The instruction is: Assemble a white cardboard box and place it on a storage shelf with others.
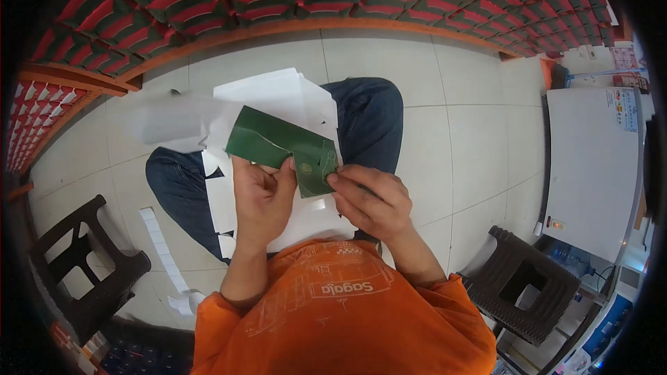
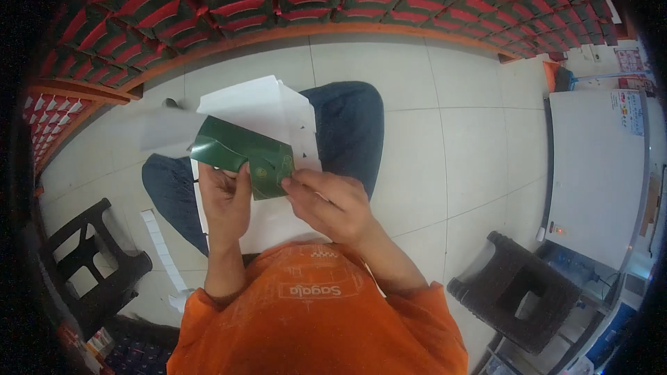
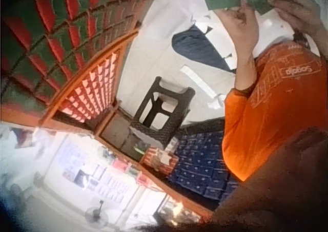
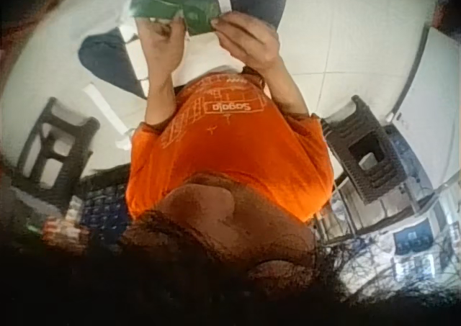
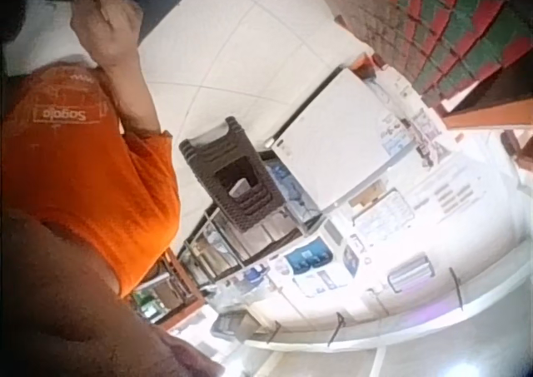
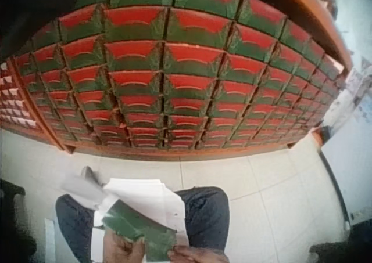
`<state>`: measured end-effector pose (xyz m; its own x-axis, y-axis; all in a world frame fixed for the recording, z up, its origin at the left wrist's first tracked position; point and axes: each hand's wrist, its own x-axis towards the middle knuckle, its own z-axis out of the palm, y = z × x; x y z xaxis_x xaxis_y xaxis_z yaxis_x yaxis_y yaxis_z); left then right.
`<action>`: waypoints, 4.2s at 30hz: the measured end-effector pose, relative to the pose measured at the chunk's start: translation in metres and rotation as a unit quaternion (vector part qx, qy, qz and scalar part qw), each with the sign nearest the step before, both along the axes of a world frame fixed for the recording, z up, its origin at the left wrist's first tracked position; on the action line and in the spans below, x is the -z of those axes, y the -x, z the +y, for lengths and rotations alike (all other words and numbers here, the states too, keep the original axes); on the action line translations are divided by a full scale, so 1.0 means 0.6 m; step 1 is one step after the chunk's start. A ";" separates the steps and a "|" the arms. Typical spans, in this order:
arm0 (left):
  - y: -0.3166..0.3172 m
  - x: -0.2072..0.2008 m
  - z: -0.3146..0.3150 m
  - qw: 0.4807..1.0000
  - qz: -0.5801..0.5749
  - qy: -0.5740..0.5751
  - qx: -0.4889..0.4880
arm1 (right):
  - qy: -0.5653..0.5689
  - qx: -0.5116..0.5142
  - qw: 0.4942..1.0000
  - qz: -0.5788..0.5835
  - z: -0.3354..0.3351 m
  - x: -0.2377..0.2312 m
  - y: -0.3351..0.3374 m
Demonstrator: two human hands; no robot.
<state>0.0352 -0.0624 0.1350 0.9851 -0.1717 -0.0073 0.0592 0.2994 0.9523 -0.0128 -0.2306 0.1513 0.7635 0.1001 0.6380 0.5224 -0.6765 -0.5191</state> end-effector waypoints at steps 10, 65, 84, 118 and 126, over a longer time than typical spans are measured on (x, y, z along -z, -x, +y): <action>-0.023 -0.015 0.013 0.999 -0.005 -0.032 0.027 | -0.055 -0.037 0.996 0.053 0.016 -0.011 -0.039; 0.038 -0.024 0.239 0.954 0.187 -0.206 0.108 | -0.038 -0.136 0.917 0.372 0.125 -0.016 -0.072; 0.035 -0.042 0.205 0.940 -0.081 -0.067 0.324 | -0.057 -0.149 0.927 0.339 0.105 -0.014 -0.053; 0.018 0.007 0.198 0.875 -0.016 -0.221 0.430 | 0.151 -0.201 0.885 0.392 0.113 -0.143 0.006; 0.016 -0.037 0.179 0.991 0.126 -0.030 0.043 | 0.094 -0.162 0.982 0.039 0.117 -0.082 -0.028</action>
